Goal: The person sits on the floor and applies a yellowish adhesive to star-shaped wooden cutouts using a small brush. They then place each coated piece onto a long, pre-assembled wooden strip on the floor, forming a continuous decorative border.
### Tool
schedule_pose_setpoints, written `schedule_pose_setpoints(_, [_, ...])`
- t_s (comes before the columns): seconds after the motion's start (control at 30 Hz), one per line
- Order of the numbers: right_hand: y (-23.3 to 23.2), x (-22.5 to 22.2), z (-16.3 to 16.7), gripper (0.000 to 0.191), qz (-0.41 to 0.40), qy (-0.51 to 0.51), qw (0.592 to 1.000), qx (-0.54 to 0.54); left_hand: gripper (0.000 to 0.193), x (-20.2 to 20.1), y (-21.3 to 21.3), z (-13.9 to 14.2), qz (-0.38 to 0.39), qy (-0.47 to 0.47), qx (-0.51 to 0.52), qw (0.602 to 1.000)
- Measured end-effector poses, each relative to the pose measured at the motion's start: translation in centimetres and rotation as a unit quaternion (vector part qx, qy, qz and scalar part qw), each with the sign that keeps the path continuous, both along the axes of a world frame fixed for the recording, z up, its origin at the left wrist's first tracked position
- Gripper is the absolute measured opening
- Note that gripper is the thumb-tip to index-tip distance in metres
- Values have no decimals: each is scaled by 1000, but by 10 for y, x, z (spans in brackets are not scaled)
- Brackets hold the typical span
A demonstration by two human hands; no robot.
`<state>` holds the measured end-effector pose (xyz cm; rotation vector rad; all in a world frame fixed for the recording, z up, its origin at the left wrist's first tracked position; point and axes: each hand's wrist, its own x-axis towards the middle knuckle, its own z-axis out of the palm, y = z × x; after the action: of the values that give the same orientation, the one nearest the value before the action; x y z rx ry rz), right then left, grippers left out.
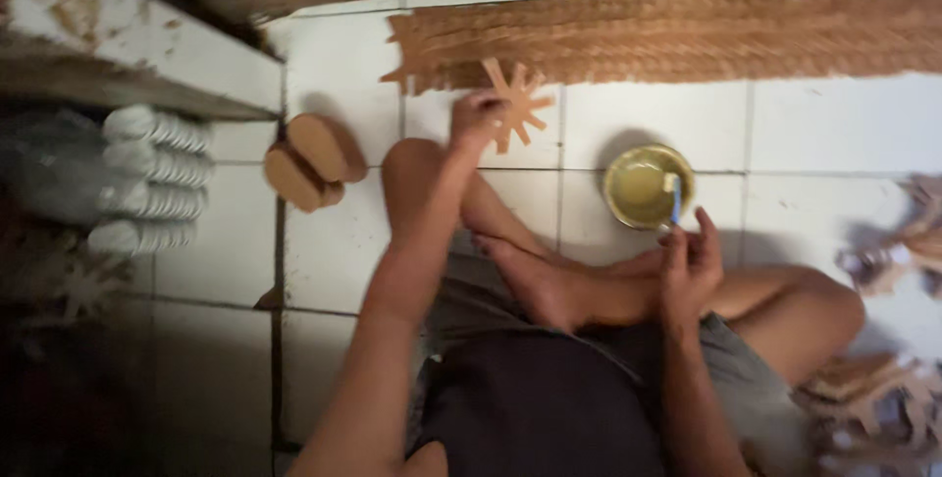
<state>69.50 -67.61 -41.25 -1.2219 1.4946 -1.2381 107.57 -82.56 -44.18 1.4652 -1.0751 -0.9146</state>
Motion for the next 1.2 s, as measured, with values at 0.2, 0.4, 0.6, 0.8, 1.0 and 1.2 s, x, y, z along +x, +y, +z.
schedule_pose_setpoints(0.2, [-22, 32, -8, 49, 24, 8, 1000, 8, 26, 174, -16, 43, 140, 120, 133, 974])
schedule_pose_setpoints(0.4, [-44, 82, -4, 50, 41, 36, 998, 12, 25, 268, -62, 55, 164, 106, 205, 959])
schedule_pose_setpoints(0.6, [-72, 116, -6, 51, 32, 80, 995, 57, 21, 316, -107, 39, 183, 112, 228, 950])
schedule_pose_setpoints(0.8, [-87, 128, -19, 50, 39, 100, 992, 68, 29, 335, -128, 1, 142, 151, 88, 974])
schedule_pose_setpoints(1.0, [-91, 130, -24, 50, 41, 70, 994, 79, 27, 342, -136, -14, 173, 73, 196, 963])
schedule_pose_setpoints(1.2, [-95, 131, -22, 49, 41, 100, 990, 91, 27, 343, -137, -24, 147, 79, 119, 979])
